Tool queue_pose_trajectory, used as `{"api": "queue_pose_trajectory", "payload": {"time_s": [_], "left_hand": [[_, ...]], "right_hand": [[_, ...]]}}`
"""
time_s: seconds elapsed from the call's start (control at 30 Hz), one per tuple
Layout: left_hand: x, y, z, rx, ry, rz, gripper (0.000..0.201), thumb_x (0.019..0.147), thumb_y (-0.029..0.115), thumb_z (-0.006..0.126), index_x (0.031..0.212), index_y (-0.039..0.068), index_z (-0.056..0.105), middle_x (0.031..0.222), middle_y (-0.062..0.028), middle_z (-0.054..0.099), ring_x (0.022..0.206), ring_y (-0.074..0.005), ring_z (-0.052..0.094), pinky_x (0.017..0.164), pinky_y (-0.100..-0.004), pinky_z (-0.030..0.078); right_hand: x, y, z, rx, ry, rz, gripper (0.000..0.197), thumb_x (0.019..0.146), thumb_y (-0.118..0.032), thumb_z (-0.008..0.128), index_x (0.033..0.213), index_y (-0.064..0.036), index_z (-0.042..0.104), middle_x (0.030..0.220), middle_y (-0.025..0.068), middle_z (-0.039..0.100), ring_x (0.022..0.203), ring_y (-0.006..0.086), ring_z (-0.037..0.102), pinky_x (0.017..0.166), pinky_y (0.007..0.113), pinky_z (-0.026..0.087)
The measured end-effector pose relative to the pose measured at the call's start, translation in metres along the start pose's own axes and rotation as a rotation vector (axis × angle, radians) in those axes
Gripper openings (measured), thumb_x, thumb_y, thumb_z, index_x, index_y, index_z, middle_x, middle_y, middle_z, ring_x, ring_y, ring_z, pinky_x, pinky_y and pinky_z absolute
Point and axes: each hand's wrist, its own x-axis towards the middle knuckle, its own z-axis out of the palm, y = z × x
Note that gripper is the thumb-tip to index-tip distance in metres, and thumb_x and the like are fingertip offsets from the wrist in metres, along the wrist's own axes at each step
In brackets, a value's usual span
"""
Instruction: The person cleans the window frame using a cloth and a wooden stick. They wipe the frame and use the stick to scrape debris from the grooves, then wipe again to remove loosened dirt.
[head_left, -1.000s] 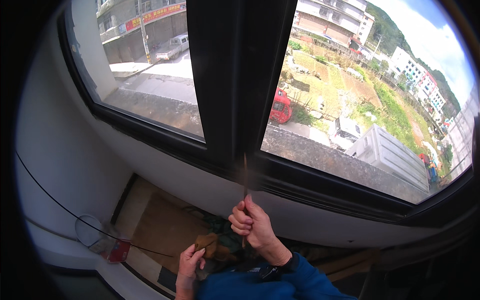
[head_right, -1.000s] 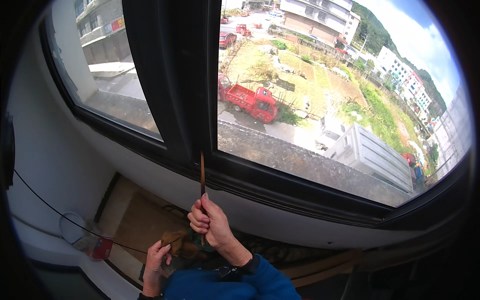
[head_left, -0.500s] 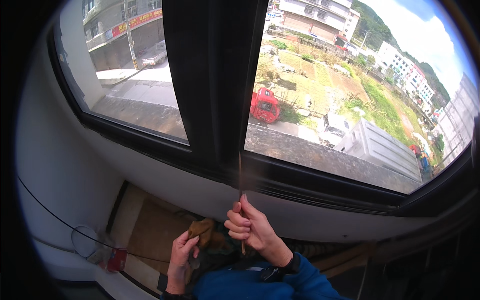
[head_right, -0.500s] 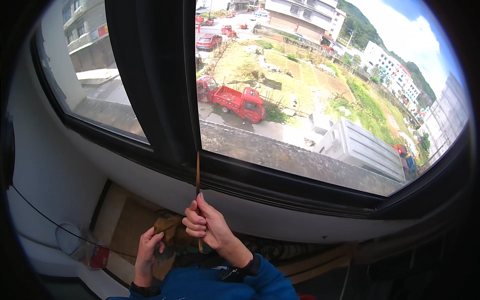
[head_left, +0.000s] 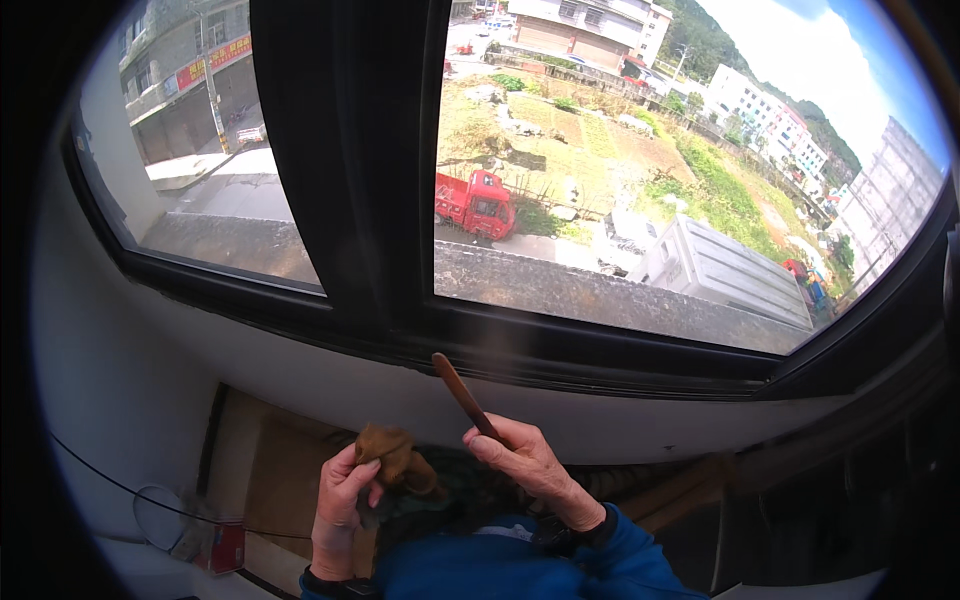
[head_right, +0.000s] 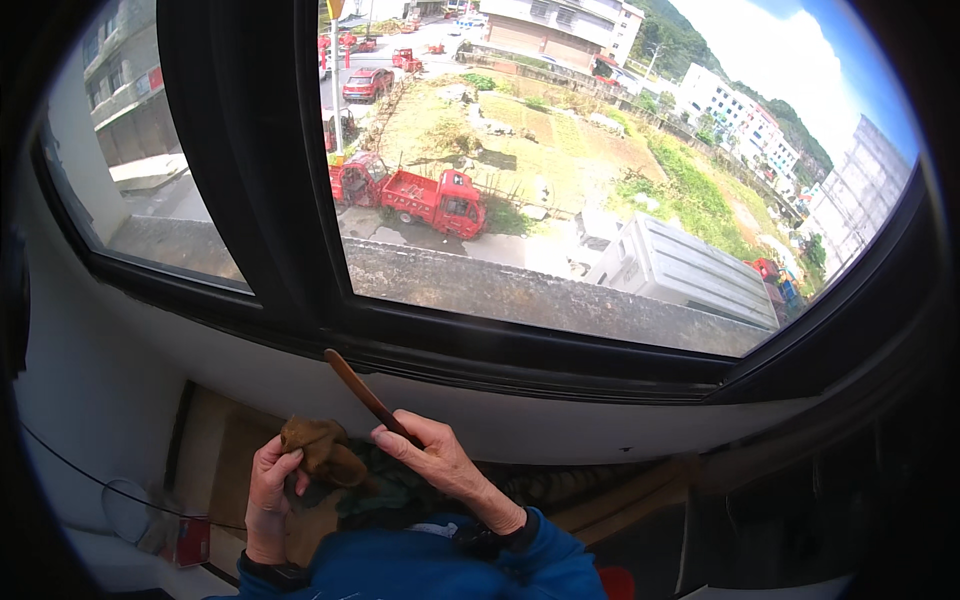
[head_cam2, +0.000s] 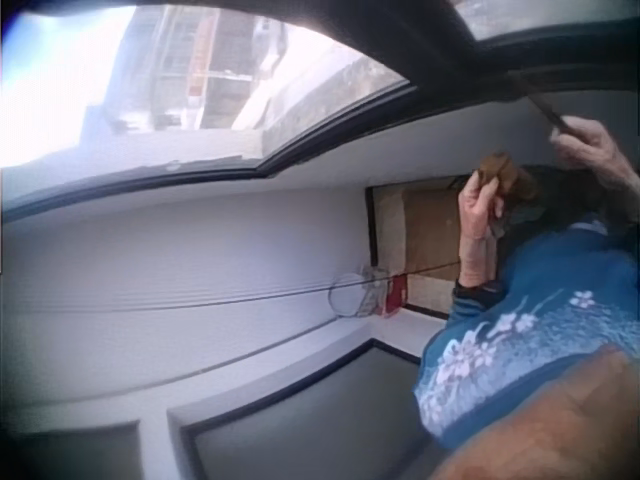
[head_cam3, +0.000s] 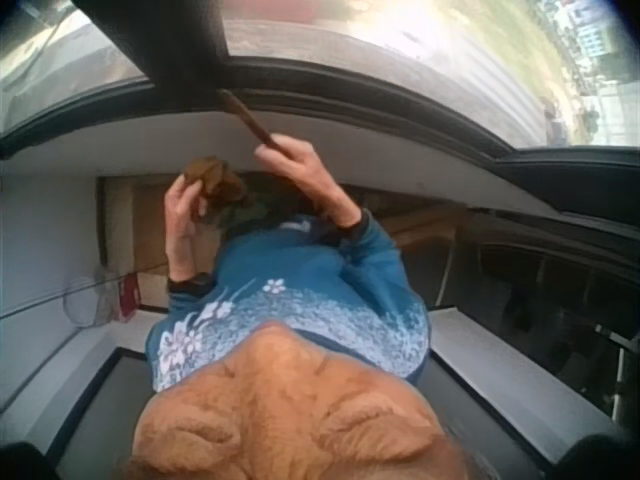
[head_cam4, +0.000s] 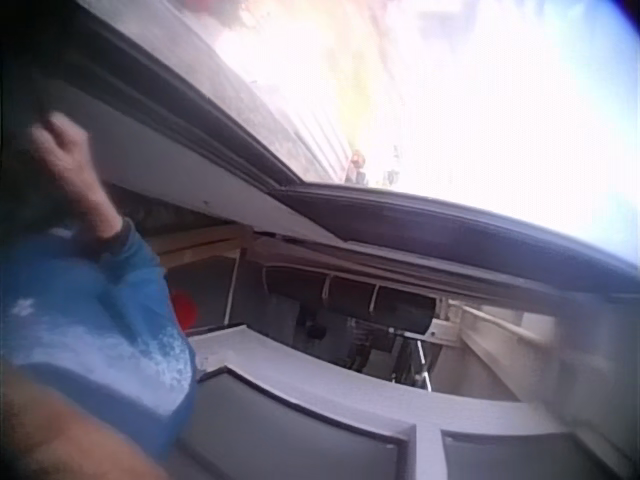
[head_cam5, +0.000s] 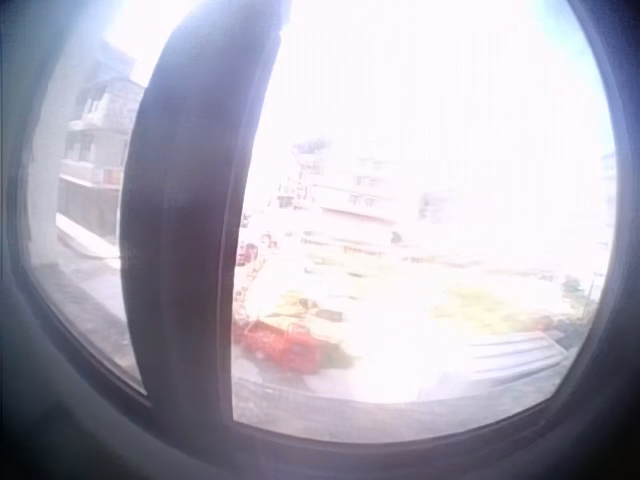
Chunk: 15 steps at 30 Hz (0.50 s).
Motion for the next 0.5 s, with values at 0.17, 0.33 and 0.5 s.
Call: {"api": "queue_pose_trajectory", "payload": {"time_s": [0.17,0.33,0.5], "left_hand": [[0.018,0.028,0.056,-0.048,-0.335,0.022,0.033,0.086,0.007,0.052,0.116,-0.006,0.057,0.09,-0.0086,0.064,0.053,-0.0055,0.048,0.048,-0.0166,0.037],[0.03,0.034,0.101,0.002,-0.584,-0.062,0.044,0.087,0.007,0.049,0.13,-0.004,0.045,0.091,-0.009,0.063,0.053,-0.0052,0.047,0.049,-0.0162,0.038],[0.047,0.016,0.091,-0.074,-0.455,0.116,0.05,0.092,0.014,0.044,0.14,0.006,0.036,0.093,-0.017,0.066,0.045,-0.0027,0.043,0.045,-0.0149,0.037]], "right_hand": [[-0.016,0.006,-0.004,-0.338,0.165,-0.229,0.039,0.09,-0.024,0.062,0.12,-0.0002,0.054,0.095,0.0034,0.056,0.08,0.0099,0.052,0.071,0.022,0.044],[-0.041,-0.005,-0.02,0.556,0.446,0.117,0.025,0.096,-0.021,0.053,0.109,0.0,0.057,0.097,0.0035,0.061,0.087,0.0071,0.057,0.076,0.022,0.048],[-0.072,-0.061,-0.071,0.157,0.85,-0.52,0.028,0.097,-0.023,0.05,0.108,0.0024,0.056,0.1,0.0071,0.063,0.088,0.0121,0.061,0.076,0.025,0.05]]}}
